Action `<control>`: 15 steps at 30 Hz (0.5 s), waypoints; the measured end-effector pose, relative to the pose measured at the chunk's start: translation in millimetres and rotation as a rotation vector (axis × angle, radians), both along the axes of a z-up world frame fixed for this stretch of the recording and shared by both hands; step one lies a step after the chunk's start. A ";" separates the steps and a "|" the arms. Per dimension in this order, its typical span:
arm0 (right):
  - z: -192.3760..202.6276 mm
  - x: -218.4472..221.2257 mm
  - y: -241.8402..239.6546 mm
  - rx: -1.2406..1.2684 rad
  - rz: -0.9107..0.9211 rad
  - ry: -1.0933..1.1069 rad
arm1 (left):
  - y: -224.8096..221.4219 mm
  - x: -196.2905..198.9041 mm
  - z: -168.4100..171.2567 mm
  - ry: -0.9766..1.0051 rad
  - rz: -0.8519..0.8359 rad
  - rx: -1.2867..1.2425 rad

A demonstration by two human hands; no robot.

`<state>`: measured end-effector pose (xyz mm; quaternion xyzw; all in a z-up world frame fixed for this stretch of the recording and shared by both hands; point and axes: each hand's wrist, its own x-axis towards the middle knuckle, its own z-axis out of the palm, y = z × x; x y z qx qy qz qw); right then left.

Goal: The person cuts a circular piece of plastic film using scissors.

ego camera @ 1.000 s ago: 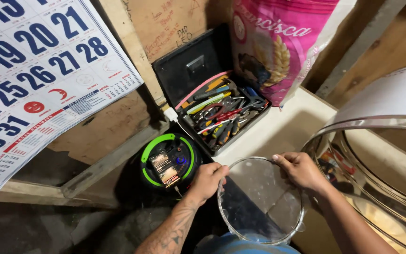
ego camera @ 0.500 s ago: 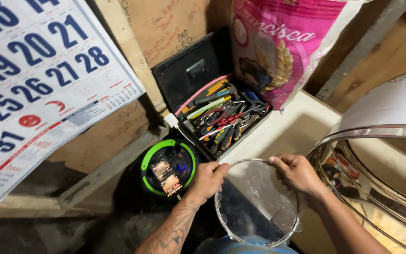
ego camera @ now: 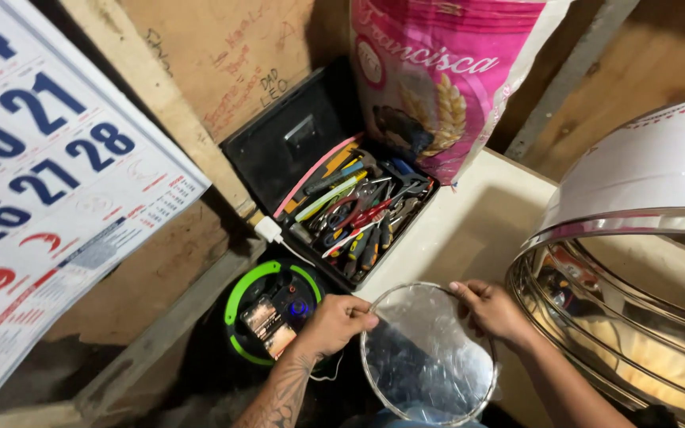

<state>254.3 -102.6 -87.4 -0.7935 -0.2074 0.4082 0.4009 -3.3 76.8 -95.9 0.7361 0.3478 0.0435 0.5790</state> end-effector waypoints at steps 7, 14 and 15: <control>3.8 -22.8 -13.3 -0.149 -0.044 -0.026 | 3.0 12.6 -81.2 -0.192 0.092 -0.550; -83.8 -21.4 -73.6 -0.381 0.008 0.046 | -9.9 33.1 -112.0 0.035 -0.007 -0.710; -113.5 -16.9 -87.5 -0.421 0.138 -0.079 | -6.8 42.0 -106.7 0.066 -0.088 -0.422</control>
